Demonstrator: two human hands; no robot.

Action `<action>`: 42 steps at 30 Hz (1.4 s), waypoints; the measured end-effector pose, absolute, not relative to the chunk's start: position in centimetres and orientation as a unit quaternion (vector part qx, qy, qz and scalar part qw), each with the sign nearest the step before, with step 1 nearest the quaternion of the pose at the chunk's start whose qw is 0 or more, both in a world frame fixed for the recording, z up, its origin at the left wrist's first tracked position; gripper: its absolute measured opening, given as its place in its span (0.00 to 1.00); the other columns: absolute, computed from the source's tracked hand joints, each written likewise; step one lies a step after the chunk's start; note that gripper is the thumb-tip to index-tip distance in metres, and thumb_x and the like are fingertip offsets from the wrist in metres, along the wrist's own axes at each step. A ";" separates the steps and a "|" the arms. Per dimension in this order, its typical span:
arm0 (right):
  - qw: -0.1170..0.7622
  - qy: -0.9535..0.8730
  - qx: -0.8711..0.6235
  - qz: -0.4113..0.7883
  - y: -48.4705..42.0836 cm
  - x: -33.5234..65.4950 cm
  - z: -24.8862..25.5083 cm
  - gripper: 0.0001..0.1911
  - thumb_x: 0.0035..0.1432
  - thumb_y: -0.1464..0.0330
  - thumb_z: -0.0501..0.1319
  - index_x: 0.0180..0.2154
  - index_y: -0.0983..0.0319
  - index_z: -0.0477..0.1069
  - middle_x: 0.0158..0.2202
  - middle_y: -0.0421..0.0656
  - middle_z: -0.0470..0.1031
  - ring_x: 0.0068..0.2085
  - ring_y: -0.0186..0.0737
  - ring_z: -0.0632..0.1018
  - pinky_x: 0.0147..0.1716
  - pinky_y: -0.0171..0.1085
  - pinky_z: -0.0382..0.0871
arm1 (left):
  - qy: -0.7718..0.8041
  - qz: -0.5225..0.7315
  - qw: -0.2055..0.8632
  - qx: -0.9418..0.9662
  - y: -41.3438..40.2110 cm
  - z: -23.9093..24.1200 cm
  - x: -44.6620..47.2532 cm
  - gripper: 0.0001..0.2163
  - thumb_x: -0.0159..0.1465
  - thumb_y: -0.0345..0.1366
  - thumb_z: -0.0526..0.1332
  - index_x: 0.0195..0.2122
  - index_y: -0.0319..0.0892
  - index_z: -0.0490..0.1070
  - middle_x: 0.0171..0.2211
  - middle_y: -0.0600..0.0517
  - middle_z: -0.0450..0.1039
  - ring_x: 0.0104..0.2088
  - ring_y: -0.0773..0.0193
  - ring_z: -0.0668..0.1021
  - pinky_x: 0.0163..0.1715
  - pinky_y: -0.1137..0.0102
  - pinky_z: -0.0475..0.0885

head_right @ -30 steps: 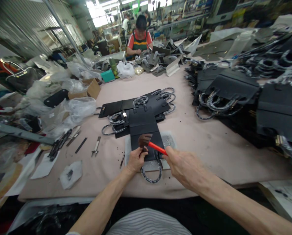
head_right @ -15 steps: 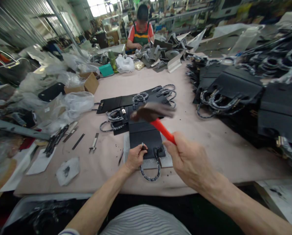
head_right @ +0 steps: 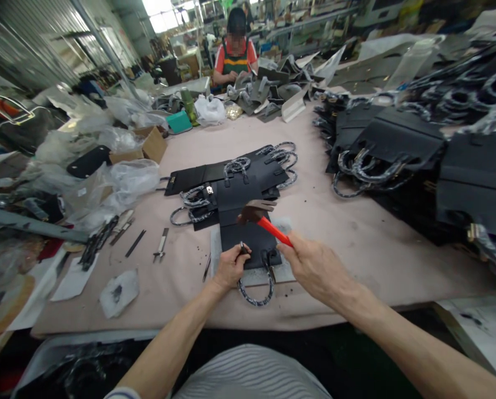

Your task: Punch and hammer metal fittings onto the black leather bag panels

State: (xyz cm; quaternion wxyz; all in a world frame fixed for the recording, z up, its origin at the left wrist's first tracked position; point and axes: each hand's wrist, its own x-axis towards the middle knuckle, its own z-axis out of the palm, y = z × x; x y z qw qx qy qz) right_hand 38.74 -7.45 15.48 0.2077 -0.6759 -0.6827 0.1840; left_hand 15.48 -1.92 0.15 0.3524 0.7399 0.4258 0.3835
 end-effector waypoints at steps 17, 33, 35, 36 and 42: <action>0.247 -0.686 -0.680 0.077 -8.4 42.8 3.3 0.22 0.69 0.62 0.53 0.57 0.68 0.69 0.57 0.61 0.72 0.59 0.57 0.72 0.56 0.54 0.68 | 0.446 0.354 0.388 0.725 -1.5 2.1 15.2 0.06 0.63 0.28 0.62 0.38 0.43 0.78 0.36 0.51 0.82 0.37 0.61 0.82 0.42 0.68 0.76; 0.230 -0.747 -0.616 0.093 -7.7 35.4 0.7 0.23 0.65 0.64 0.57 0.60 0.61 0.70 0.65 0.52 0.68 0.66 0.57 0.64 0.66 0.56 0.50 | 0.438 0.366 0.391 0.722 -2.3 1.5 14.9 0.06 0.64 0.31 0.62 0.41 0.44 0.79 0.40 0.49 0.83 0.41 0.60 0.84 0.46 0.66 0.80; 0.227 -0.746 -0.619 0.092 -7.7 35.3 0.7 0.23 0.66 0.64 0.57 0.60 0.61 0.70 0.65 0.52 0.68 0.66 0.57 0.64 0.67 0.56 0.49 | 0.482 0.419 0.407 0.653 -2.4 1.1 15.1 0.05 0.66 0.32 0.61 0.41 0.42 0.77 0.38 0.48 0.83 0.40 0.60 0.84 0.45 0.66 0.81; 0.226 -0.746 -0.620 0.092 -7.7 35.2 0.7 0.23 0.66 0.63 0.57 0.60 0.61 0.70 0.65 0.52 0.67 0.66 0.57 0.64 0.67 0.56 0.49 | 0.497 0.443 0.421 0.616 -2.4 1.0 15.2 0.05 0.66 0.32 0.61 0.41 0.42 0.76 0.37 0.49 0.83 0.39 0.60 0.84 0.45 0.65 0.81; 0.219 -0.744 -0.624 0.094 -7.6 35.2 0.8 0.23 0.66 0.64 0.57 0.60 0.61 0.70 0.66 0.51 0.67 0.66 0.57 0.64 0.67 0.56 0.49 | 0.489 0.463 0.466 0.574 -2.1 0.7 14.7 0.05 0.65 0.33 0.63 0.41 0.41 0.76 0.38 0.48 0.83 0.40 0.60 0.84 0.47 0.64 0.80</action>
